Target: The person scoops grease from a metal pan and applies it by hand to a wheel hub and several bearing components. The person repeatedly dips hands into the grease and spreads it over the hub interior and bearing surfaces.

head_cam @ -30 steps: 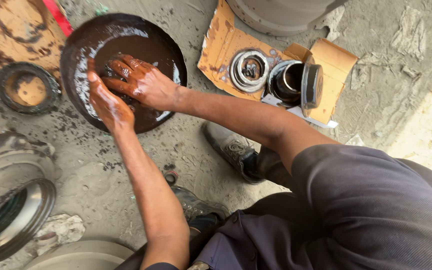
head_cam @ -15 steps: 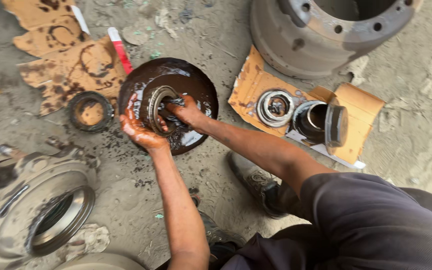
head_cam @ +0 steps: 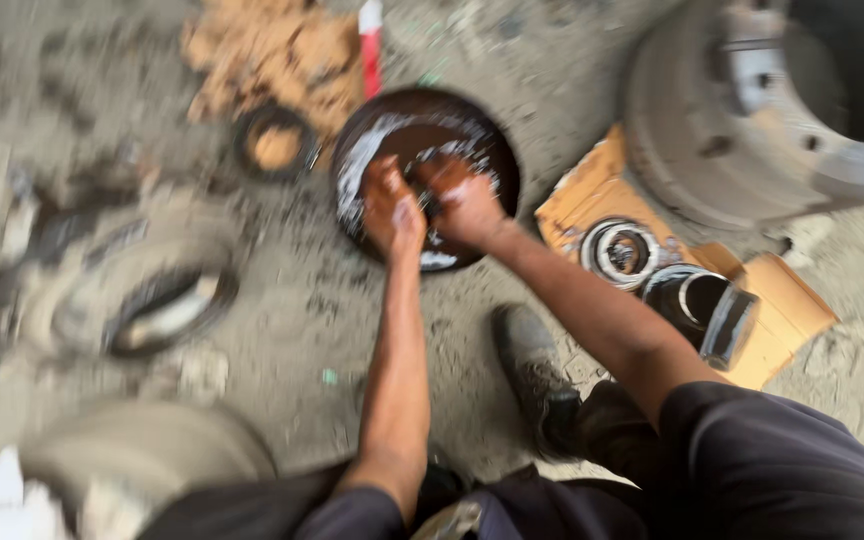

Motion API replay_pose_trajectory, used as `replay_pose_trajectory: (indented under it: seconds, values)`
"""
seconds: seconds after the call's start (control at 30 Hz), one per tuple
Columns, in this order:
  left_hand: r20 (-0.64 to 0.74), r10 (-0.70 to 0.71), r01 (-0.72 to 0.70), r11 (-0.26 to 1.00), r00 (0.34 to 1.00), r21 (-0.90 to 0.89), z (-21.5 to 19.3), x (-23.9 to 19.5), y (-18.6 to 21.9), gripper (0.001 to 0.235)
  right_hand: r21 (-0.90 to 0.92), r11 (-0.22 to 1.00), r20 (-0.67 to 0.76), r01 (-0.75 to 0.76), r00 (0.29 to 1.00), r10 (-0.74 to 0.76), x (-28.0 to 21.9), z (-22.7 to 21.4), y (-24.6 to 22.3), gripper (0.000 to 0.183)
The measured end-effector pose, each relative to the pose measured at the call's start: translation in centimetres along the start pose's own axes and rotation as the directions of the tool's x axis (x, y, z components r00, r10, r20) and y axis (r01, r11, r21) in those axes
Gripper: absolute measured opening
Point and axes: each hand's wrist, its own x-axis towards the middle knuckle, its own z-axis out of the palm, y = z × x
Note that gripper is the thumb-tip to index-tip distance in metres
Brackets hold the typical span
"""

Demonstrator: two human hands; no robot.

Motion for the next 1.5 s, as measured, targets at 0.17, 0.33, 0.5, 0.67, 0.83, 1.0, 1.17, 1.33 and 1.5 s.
replay_pose_trajectory:
  seconds: [0.17,0.33,0.5,0.67,0.83,1.0,1.17,1.33,1.5]
  values:
    - [-0.070,-0.262,0.201,0.863,0.963,-0.463,-1.1,1.0,-1.8,0.051,0.483,0.831,-0.097,-0.276,0.926,0.364,-0.9,4.6,2.8,0.051]
    - [0.177,-0.593,0.447,0.345,0.785,-0.825,0.0,1.4,-1.4,0.047,0.781,-0.219,0.509,-0.585,0.392,0.766,-2.3,9.6,2.9,0.066]
    - [0.209,-0.629,0.549,0.413,0.749,-0.726,-2.0,2.7,-1.3,0.044,0.807,-0.110,0.445,-0.581,0.475,0.759,-2.1,9.9,3.1,0.073]
    - [0.291,-0.565,0.590,0.807,0.772,0.000,-3.2,4.1,0.5,0.073,0.306,0.906,-0.087,-0.294,0.939,0.334,-0.9,3.3,1.5,0.055]
    - [0.117,-0.608,0.595,0.793,0.785,0.129,-2.6,2.4,1.2,0.076,0.124,0.977,-0.007,-0.171,0.985,0.173,-0.2,0.2,-1.4,0.050]
    - [0.184,-0.693,0.680,0.556,0.697,-0.479,-2.4,2.0,-0.3,0.063,0.453,0.865,-0.112,-0.214,0.950,0.293,-1.3,3.6,0.5,0.035]
    - [0.227,-0.701,0.538,0.259,0.676,-0.802,-1.5,1.8,-1.7,0.049,0.779,-0.161,0.557,-0.606,0.550,0.623,-2.8,8.7,3.0,0.027]
    - [0.241,-0.672,0.424,0.119,0.700,-0.898,-2.5,2.5,-2.5,0.044,0.705,-0.150,0.665,-0.693,0.572,0.480,-4.4,10.9,4.5,0.036]
    - [0.213,-0.671,0.477,0.237,0.710,-0.846,-4.5,3.3,-3.0,0.038,0.524,0.436,0.442,-0.731,0.671,0.595,-3.7,8.3,6.0,0.045]
